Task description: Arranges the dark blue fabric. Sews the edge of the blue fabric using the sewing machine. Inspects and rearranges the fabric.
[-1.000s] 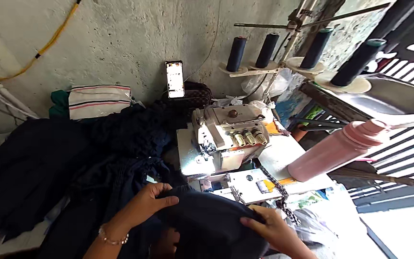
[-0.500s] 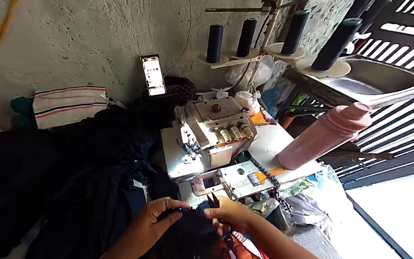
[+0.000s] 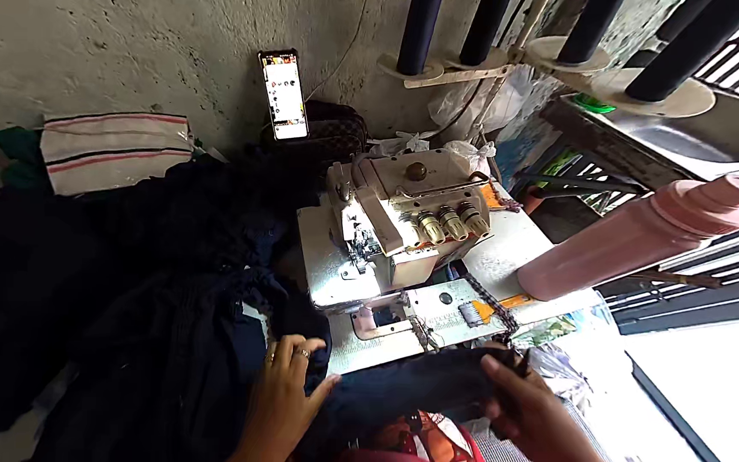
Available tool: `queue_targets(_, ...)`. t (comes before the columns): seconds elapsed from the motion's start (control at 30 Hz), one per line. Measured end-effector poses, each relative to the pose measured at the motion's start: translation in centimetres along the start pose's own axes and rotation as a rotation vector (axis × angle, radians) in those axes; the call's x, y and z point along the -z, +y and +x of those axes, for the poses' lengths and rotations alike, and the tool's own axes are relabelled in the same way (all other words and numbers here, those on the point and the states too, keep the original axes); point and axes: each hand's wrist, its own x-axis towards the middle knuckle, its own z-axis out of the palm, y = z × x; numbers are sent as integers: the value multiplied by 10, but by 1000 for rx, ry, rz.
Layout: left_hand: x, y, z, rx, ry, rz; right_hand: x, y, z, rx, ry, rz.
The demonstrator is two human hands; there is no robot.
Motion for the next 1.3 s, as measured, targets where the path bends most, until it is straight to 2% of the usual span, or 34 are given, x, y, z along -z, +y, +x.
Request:
queue_targets(0.07, -7, -15, -3, 15, -55, 87, 9, -10, 2, 94, 31, 102)
queue_targets(0.13, 4, -26, -7, 86, 49, -11, 11, -21, 3, 233, 29, 136)
queue_targets(0.23, 68, -39, -16, 412, 271, -381, 3, -26, -5, 384, 27, 159)
queue_targets(0.27, 91, -48, -20, 543, 327, -422, -2, -24, -5, 419, 25, 157)
queue_targets(0.33, 126, -79, -34, 682, 352, -229, -10, -18, 0, 469, 14, 139)
queue_targets(0.4, 145, -105, -53, 629, 345, 63, -17, -9, 7, 466, -9, 120)
queue_targets(0.47, 148, -105, -59, 512, 411, 211, -25, -2, 11, 411, -12, 91)
queue_targets(0.53, 134, -97, -58, 345, 457, 231, -30, 3, 12, 373, -29, 63)
queue_targets(0.6, 113, -92, -52, 209, 412, 297, -33, 6, 14, 348, -58, 52)
queue_targets(0.73, 93, -108, -44, 221, 193, 384, -36, 10, 15, 314, -101, 47)
queue_targets(0.8, 90, -113, -45, 197, 190, 405, -36, 12, 15, 303, -99, 54)
queue_targets(0.9, 85, -101, -46, 57, 236, 426, -35, 16, 16, 266, -89, 79)
queue_targets(1.0, 76, -85, -44, -98, 93, 515, -40, 20, 16, 203, -91, 88)
queue_targets(1.1, 75, -86, -39, 67, -79, 501, -45, 20, 16, 195, -114, 80)
queue_targets(1.2, 84, -97, -32, 217, -65, 316, -48, 24, 19, 214, -145, 105)
queue_targets(1.3, 95, -84, -25, 288, -52, 44, -50, 30, 23, 204, -167, 110)
